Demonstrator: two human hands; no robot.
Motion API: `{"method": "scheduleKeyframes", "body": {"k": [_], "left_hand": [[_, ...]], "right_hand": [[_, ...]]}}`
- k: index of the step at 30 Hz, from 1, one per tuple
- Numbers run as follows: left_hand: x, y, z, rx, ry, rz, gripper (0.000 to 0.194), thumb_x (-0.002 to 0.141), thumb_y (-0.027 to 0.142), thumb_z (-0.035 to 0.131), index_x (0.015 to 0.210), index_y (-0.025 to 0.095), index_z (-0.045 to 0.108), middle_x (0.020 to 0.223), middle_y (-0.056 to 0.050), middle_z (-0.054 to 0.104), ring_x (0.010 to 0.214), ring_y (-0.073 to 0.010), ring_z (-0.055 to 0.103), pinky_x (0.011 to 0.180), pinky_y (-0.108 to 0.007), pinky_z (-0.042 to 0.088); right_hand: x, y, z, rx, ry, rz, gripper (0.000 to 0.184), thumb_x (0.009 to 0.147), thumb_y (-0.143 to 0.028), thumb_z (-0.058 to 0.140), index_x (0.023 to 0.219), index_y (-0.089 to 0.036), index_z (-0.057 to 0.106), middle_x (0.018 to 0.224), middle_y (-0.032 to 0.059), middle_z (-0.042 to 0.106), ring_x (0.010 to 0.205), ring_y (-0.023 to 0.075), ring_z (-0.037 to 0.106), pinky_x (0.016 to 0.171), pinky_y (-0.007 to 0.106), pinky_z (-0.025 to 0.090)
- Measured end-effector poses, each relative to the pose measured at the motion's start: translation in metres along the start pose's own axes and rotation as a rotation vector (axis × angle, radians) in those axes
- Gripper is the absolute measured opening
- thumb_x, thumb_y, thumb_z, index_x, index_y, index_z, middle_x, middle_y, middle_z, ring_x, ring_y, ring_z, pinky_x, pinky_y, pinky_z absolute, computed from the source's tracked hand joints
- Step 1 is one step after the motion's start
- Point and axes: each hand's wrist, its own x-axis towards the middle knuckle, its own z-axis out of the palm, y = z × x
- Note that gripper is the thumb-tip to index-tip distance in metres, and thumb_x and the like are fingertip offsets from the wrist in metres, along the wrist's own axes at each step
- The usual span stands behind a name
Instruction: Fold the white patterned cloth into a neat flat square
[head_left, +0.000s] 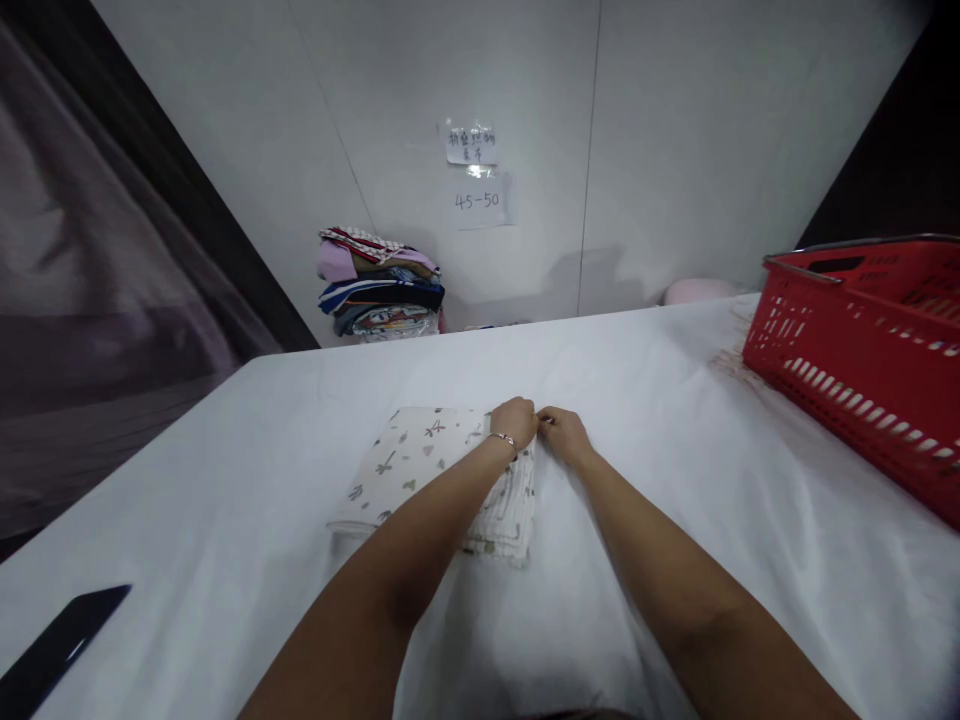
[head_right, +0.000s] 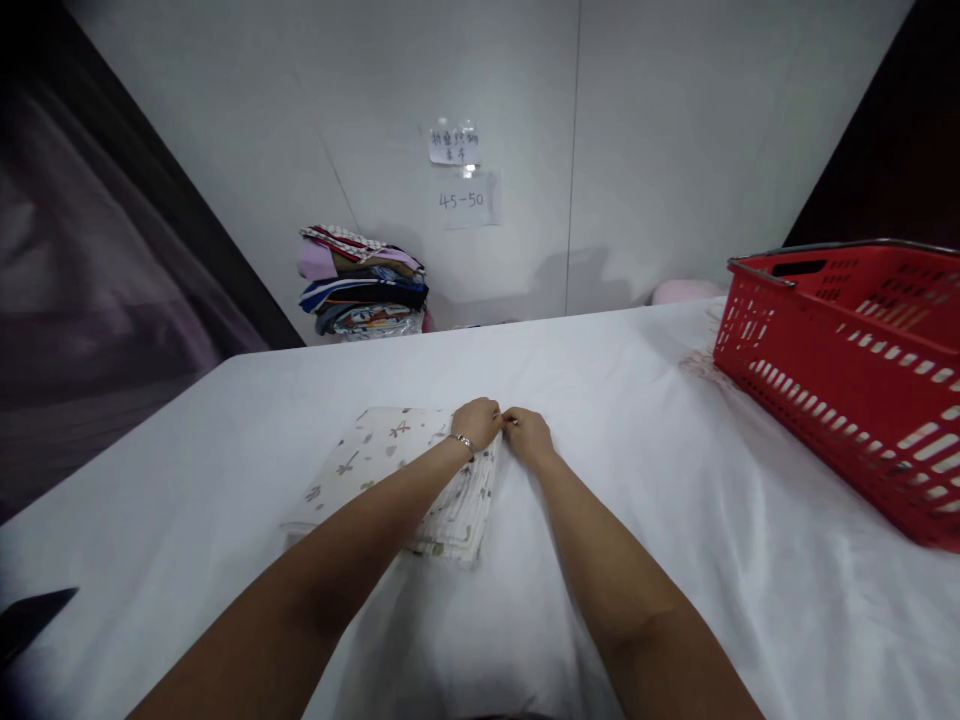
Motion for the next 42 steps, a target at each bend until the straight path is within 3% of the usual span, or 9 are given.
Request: {"method": "scheduleKeyframes", "body": {"k": [6,11,16,20,25,32,38,42], "left_hand": [[-0.013,-0.001,0.005,-0.024,0.048,0.035,0.029,0.089,0.031,0.04,0.097,0.021,0.065,0.106,-0.009,0.061,0.099,-0.0214,0.059,0.082,-0.031,0.044],[-0.027,-0.002,0.003,-0.071,0.062,0.049,0.03,0.088,0.037,0.041,0.096,0.021,0.066,0.102,-0.008,0.061,0.098,-0.0207,0.057,0.083,-0.03,0.044],[-0.065,-0.014,0.01,-0.143,0.123,0.243,0.023,0.087,0.031,0.045,0.099,0.018,0.06,0.109,-0.009,0.061,0.106,-0.021,0.054,0.094,-0.032,0.041],[-0.1,-0.014,0.017,-0.145,0.118,0.32,0.037,0.086,0.038,0.048,0.116,0.017,0.052,0.131,-0.011,0.05,0.122,-0.023,0.044,0.103,-0.037,0.034],[-0.136,-0.008,0.021,-0.114,0.061,0.301,0.061,0.085,0.054,0.044,0.131,0.015,0.04,0.143,-0.016,0.036,0.134,-0.0285,0.029,0.107,-0.046,0.027],[-0.175,-0.011,0.026,-0.101,0.058,0.322,0.066,0.083,0.053,0.048,0.135,0.014,0.036,0.146,-0.015,0.031,0.136,-0.0282,0.024,0.11,-0.045,0.023],[-0.181,-0.009,0.026,-0.166,0.189,0.225,0.061,0.085,0.05,0.046,0.136,0.018,0.035,0.141,-0.013,0.04,0.132,-0.0262,0.033,0.108,-0.045,0.026],[-0.181,-0.007,0.032,-0.146,0.218,0.159,0.057,0.085,0.047,0.046,0.133,0.016,0.039,0.138,-0.013,0.044,0.13,-0.0277,0.036,0.108,-0.047,0.026]], "right_hand": [[-0.001,-0.003,-0.001,-0.042,0.019,0.01,0.022,0.074,-0.02,0.052,0.09,-0.025,0.067,0.086,-0.0012,0.069,0.076,0.0157,0.059,0.069,0.026,0.043],[-0.001,-0.002,-0.002,-0.066,-0.009,-0.084,0.029,0.074,-0.013,0.048,0.09,-0.024,0.069,0.096,0.0014,0.068,0.088,0.017,0.059,0.08,0.027,0.043],[0.002,0.005,0.0,-0.051,-0.011,-0.089,0.028,0.075,-0.014,0.049,0.093,-0.022,0.069,0.096,0.0021,0.068,0.087,0.0166,0.06,0.081,0.028,0.044],[0.001,0.006,0.001,-0.055,-0.014,-0.081,0.026,0.077,-0.016,0.05,0.094,-0.023,0.069,0.098,0.0013,0.068,0.088,0.0162,0.06,0.082,0.028,0.044],[-0.002,0.005,-0.001,-0.081,-0.013,-0.107,0.027,0.079,-0.018,0.049,0.097,-0.024,0.068,0.1,0.0012,0.068,0.089,0.0164,0.061,0.082,0.028,0.044],[-0.002,0.008,-0.002,-0.084,-0.024,-0.125,0.03,0.078,-0.019,0.051,0.101,-0.024,0.069,0.1,0.0021,0.068,0.09,0.0179,0.06,0.083,0.031,0.044],[-0.003,0.011,-0.011,0.028,-0.133,-0.241,0.04,0.076,-0.015,0.052,0.112,-0.026,0.064,0.125,0.0024,0.058,0.09,0.016,0.06,0.083,0.031,0.045],[-0.006,0.005,-0.019,0.001,-0.193,-0.28,0.035,0.077,-0.016,0.053,0.108,-0.026,0.067,0.126,0.0039,0.057,0.105,0.0196,0.056,0.091,0.034,0.042]]}}
